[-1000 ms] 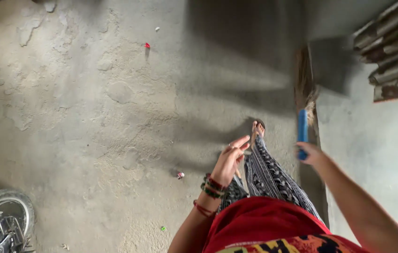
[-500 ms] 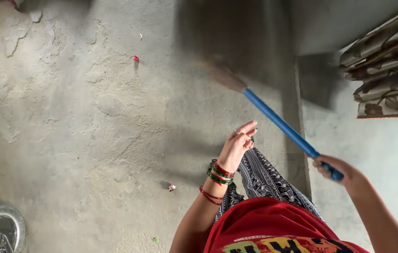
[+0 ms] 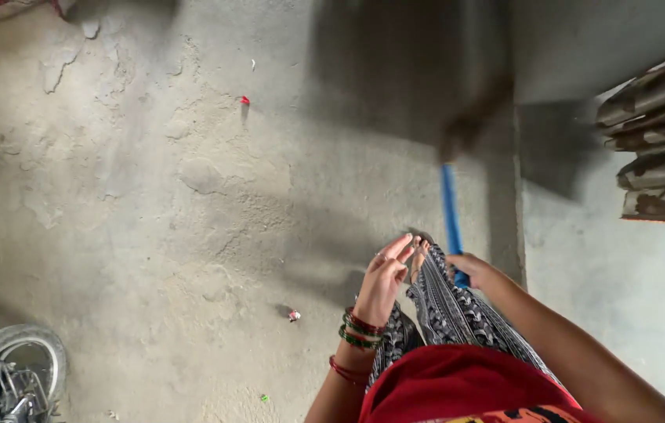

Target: The person sweeps the floor of a large indoor/outdoor room with a broom, moving debris into a pile and sweeping under a motorcycle and other furniture.

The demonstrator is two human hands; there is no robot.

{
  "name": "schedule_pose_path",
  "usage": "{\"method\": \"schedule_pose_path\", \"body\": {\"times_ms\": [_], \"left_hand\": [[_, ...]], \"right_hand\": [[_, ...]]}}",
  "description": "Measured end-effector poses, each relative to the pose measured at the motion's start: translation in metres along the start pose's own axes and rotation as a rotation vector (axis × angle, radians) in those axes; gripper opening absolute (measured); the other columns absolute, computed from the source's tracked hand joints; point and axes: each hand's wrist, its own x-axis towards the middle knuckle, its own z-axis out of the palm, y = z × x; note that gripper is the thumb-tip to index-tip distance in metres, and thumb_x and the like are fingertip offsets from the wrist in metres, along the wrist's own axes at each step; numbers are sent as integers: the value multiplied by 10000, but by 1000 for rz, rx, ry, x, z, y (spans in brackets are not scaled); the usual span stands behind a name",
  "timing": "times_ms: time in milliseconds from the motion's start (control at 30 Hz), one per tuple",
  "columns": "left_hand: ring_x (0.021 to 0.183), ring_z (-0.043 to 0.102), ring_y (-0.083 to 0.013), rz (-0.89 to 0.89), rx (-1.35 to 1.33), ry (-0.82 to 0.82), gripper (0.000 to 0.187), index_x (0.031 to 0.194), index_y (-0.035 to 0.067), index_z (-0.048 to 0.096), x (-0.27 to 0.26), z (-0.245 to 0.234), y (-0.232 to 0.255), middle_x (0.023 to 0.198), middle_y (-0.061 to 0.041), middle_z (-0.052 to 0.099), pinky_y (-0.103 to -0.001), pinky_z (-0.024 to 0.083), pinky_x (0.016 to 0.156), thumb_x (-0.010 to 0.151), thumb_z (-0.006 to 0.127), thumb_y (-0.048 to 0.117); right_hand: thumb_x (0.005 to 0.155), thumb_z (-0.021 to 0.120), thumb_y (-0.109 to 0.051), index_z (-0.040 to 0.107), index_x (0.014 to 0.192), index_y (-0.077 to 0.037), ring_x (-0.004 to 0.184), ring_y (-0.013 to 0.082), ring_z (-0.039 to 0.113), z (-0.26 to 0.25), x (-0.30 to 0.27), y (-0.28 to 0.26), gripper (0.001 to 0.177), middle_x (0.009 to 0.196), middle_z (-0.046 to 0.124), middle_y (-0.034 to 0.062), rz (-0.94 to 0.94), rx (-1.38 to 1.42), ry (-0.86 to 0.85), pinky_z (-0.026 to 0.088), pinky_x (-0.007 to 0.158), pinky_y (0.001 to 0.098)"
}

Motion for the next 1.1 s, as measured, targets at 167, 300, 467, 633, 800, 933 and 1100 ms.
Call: {"method": "schedule_pose_path", "body": {"times_ms": [167,300,467,633,800,933,1100], "left_hand": [[1324,501,-192,43,-16,-165,534,1485,-37,485,30,21,11,1544,-117,501,-265,482,992,952,468,-8],[1336,499,-144,48,22,-247,523,1488,6,497,51,40,25,1549,-69,501,-230,435,968,966,467,24],[1333,504,-127,40,46,-241,522,1492,47,500,78,42,45,1555,-43,498,-216,436,985,973,455,40],[1333,516,-164,-17,18,-172,528,1487,71,498,109,16,55,1559,-56,511,-277,453,1001,962,501,18],[1382,489,-151,-107,-25,-6,460,1496,105,509,150,-8,95,1562,-23,507,-239,439,1031,1038,506,144],[1402,467,-153,-37,-47,-30,580,1494,110,490,198,-15,137,1580,-12,477,-263,420,987,927,503,-8],[1447,455,-182,25,-100,-107,614,1497,60,493,250,-9,191,1600,-62,460,-256,410,937,896,474,-66]], "right_hand": [[916,703,-180,643,1079,-10,503,64,549,-60,-45,-78,243,748,628,21,16,-75,-177,454,416,214],[896,627,-133,647,1238,-12,437,59,485,-123,-98,-100,364,684,591,2,-21,-144,-177,405,359,211],[908,603,-136,604,1151,-29,465,38,483,-136,-126,-73,266,680,558,-14,-72,293,-154,381,378,189],[891,646,-228,537,880,-89,452,114,496,-127,-24,-140,177,611,521,2,-207,396,-148,404,377,267],[850,674,-174,601,840,-91,555,204,586,-27,58,-215,111,672,602,60,-19,-128,232,499,515,370],[849,654,-122,609,835,32,557,260,649,67,54,-196,161,673,649,148,-137,-539,168,557,512,402],[815,724,-198,615,962,-44,554,189,610,44,9,-260,240,711,642,85,-85,-688,64,509,484,358]]}}
